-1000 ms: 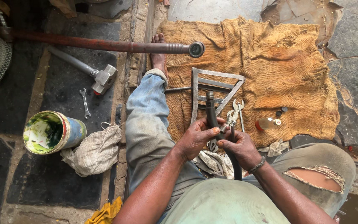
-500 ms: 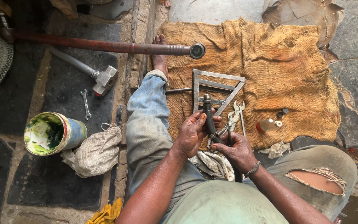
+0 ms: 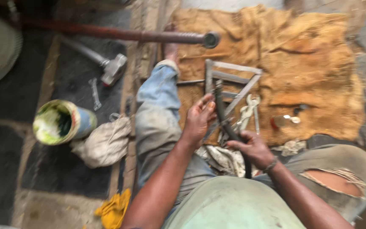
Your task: The person assembles and cleans mechanical components, including a flexible hose and metal fittings, while using a wrench and a hammer.
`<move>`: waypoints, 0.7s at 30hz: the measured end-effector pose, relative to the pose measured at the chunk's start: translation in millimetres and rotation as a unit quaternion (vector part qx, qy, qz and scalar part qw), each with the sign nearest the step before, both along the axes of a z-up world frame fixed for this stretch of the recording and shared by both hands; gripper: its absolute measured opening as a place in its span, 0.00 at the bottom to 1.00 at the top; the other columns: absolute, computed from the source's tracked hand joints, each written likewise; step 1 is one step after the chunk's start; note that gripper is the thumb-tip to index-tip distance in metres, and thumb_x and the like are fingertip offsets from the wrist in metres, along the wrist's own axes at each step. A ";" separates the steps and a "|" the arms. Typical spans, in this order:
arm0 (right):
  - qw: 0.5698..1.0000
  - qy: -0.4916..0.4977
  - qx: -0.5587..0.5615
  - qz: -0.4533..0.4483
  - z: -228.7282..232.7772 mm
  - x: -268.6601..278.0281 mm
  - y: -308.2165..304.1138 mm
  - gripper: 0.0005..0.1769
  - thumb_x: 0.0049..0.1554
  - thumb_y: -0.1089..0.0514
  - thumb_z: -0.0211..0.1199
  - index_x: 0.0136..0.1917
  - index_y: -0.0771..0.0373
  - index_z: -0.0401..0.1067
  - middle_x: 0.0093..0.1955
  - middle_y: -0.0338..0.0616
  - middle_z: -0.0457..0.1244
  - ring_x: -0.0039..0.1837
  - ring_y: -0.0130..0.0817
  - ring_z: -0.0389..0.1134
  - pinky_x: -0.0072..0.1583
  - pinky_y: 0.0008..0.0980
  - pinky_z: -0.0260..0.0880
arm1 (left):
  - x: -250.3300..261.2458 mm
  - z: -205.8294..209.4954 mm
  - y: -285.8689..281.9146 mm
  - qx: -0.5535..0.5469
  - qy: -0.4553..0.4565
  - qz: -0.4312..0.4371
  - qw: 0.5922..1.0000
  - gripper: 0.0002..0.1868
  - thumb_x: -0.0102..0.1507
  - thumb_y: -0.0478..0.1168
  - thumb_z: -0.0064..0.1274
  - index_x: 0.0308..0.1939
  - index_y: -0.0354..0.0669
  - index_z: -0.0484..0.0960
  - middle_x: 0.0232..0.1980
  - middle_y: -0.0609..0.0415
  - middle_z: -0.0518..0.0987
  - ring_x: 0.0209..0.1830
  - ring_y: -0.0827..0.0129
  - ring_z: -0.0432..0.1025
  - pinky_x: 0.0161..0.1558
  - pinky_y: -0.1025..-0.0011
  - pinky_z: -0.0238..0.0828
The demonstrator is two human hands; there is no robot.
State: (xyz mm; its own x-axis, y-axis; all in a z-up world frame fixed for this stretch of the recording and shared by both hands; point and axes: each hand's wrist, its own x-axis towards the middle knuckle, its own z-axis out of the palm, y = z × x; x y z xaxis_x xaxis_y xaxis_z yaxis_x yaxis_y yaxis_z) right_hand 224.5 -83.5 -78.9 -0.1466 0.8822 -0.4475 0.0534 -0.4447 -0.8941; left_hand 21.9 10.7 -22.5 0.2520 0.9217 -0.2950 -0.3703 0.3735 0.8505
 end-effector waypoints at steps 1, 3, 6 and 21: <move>1.000 -0.011 0.011 -0.011 -2.4 0.3 3.4 0.14 0.51 0.56 0.71 0.50 0.62 0.78 0.38 0.34 0.69 0.41 0.20 0.69 0.45 0.24 0.71 | -10.1 7.3 -3.1 0.079 0.001 0.038 0.996 0.23 0.71 0.36 0.49 0.70 0.35 0.69 0.61 0.52 0.77 0.58 0.70 0.71 0.61 0.68 0.67; 0.995 -0.092 0.037 -0.017 -3.7 8.5 5.8 0.12 0.53 0.57 0.73 0.48 0.66 0.79 0.36 0.36 0.65 0.38 0.22 0.62 0.40 0.27 0.63 | -32.5 25.1 -14.6 0.237 0.005 0.104 0.966 0.22 0.71 0.30 0.49 0.70 0.36 0.69 0.67 0.53 0.75 0.69 0.72 0.69 0.72 0.71 0.63; 0.991 -0.109 0.055 -0.051 -2.8 14.0 5.0 0.11 0.54 0.58 0.74 0.48 0.66 0.80 0.36 0.36 0.64 0.37 0.22 0.59 0.37 0.27 0.58 | -114.1 57.2 -40.5 0.294 0.326 0.175 0.881 0.15 0.70 0.29 0.53 0.61 0.41 0.80 0.61 0.53 0.80 0.62 0.67 0.74 0.67 0.69 0.71; 0.976 -0.188 0.113 0.003 41.9 9.3 6.0 0.13 0.54 0.53 0.75 0.41 0.65 0.78 0.32 0.40 0.62 0.34 0.27 0.60 0.35 0.28 0.60 | -253.8 5.5 -83.9 0.195 0.608 0.282 0.716 0.14 0.66 0.31 0.56 0.55 0.31 0.79 0.51 0.41 0.82 0.48 0.58 0.77 0.51 0.64 0.74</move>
